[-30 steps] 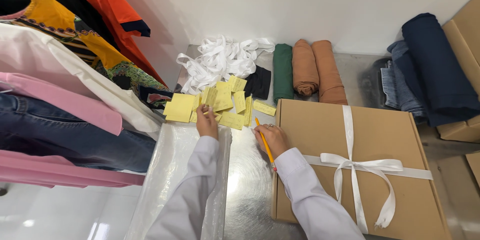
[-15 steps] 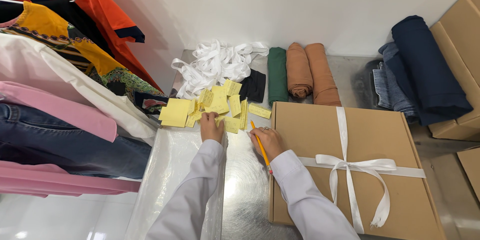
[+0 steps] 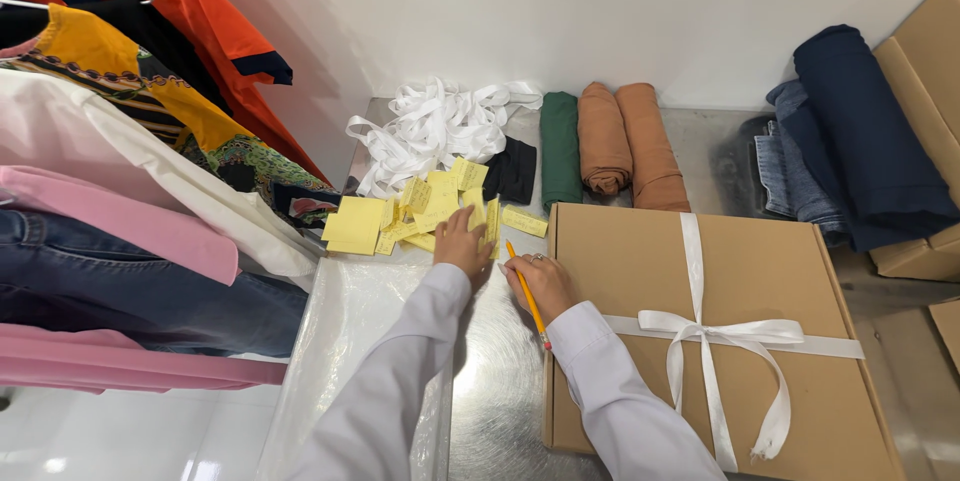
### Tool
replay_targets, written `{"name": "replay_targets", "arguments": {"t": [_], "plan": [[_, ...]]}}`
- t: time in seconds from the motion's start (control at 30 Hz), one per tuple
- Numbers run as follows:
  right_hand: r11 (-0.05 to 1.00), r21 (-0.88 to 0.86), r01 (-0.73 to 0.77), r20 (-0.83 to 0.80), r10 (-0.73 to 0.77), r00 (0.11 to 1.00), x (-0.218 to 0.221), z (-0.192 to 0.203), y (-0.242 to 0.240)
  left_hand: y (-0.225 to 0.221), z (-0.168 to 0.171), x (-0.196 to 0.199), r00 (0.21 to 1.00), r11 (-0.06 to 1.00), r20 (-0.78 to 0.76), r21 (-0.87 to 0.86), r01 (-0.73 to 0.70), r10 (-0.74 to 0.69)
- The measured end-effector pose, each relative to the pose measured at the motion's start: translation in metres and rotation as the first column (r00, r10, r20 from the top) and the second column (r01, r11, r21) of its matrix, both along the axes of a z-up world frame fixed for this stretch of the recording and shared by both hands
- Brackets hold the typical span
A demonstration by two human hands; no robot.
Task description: The person ties a white ribbon around a cardboard box, writes on a yellow sticky note with a pencil, and attaches the note to the box. They then place the box on a stack of other boxes. Finally, they wrap a rolled piece of brown fabric in a clear plastic bag.
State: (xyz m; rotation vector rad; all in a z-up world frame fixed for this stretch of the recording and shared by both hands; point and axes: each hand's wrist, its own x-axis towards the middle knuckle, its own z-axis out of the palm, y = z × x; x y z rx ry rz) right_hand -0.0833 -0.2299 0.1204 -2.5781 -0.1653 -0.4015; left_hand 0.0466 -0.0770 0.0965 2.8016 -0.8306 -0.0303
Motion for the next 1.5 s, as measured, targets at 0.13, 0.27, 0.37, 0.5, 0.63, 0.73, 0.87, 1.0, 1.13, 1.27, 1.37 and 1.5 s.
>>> {"name": "replay_targets", "arguments": {"t": [0.13,0.27,0.37,0.5,0.63,0.73,0.87,1.0,1.13,1.27,1.37,1.5], "plan": [[1.000,0.032,-0.001,0.019,0.000,1.000,0.001,-0.002,0.000,-0.007,-0.026,0.011,0.979,0.922,-0.110,-0.330,-0.200,0.173],[1.000,0.031,0.000,0.012,0.000,1.000,-0.001,0.000,-0.001,0.011,-0.025,0.012,0.932,0.524,-0.264,-0.773,-0.357,0.247],[1.000,0.022,0.004,0.017,-0.005,1.000,-0.001,0.001,0.001,0.024,-0.037,0.024,0.871,0.385,-0.402,-0.784,-0.487,0.283],[1.000,0.019,-0.001,0.016,0.001,1.000,0.000,-0.002,0.001,0.038,-0.014,0.024,0.851,0.508,-0.495,-0.694,-0.509,0.176],[1.000,0.029,0.002,0.012,-0.002,1.000,-0.003,0.005,0.002,0.055,-0.041,0.027,0.900,0.709,-0.170,-0.564,-0.424,0.403],[1.000,0.018,-0.001,0.014,0.001,1.000,-0.002,0.004,0.001,0.059,-0.021,0.014,0.916,0.873,0.013,-0.310,-0.378,0.401],[1.000,0.017,-0.002,0.004,0.002,1.000,-0.002,0.001,0.000,0.054,0.016,0.012,0.978,0.968,0.003,0.143,-0.208,0.209],[1.000,-0.011,-0.010,0.005,0.010,1.000,0.000,-0.004,-0.001,0.052,0.007,0.037,0.998,0.969,-0.019,0.239,-0.057,0.063],[1.000,-0.004,-0.003,-0.010,0.003,1.000,-0.001,0.000,0.000,0.050,-0.015,0.056,0.995,0.968,-0.084,0.250,-0.029,0.051],[1.000,0.006,-0.005,-0.004,0.005,1.000,-0.002,0.001,0.001,0.060,-0.035,0.056,0.999,0.992,-0.028,0.122,0.019,-0.016],[1.000,0.021,0.001,0.002,-0.001,1.000,-0.002,0.002,0.001,0.072,-0.023,0.038,0.968,0.992,0.224,-0.031,0.125,-0.115],[1.000,0.011,0.010,0.020,-0.010,1.000,-0.003,-0.001,0.001,0.090,-0.043,0.027,0.736,0.934,0.663,-0.159,0.320,-0.138]]}}
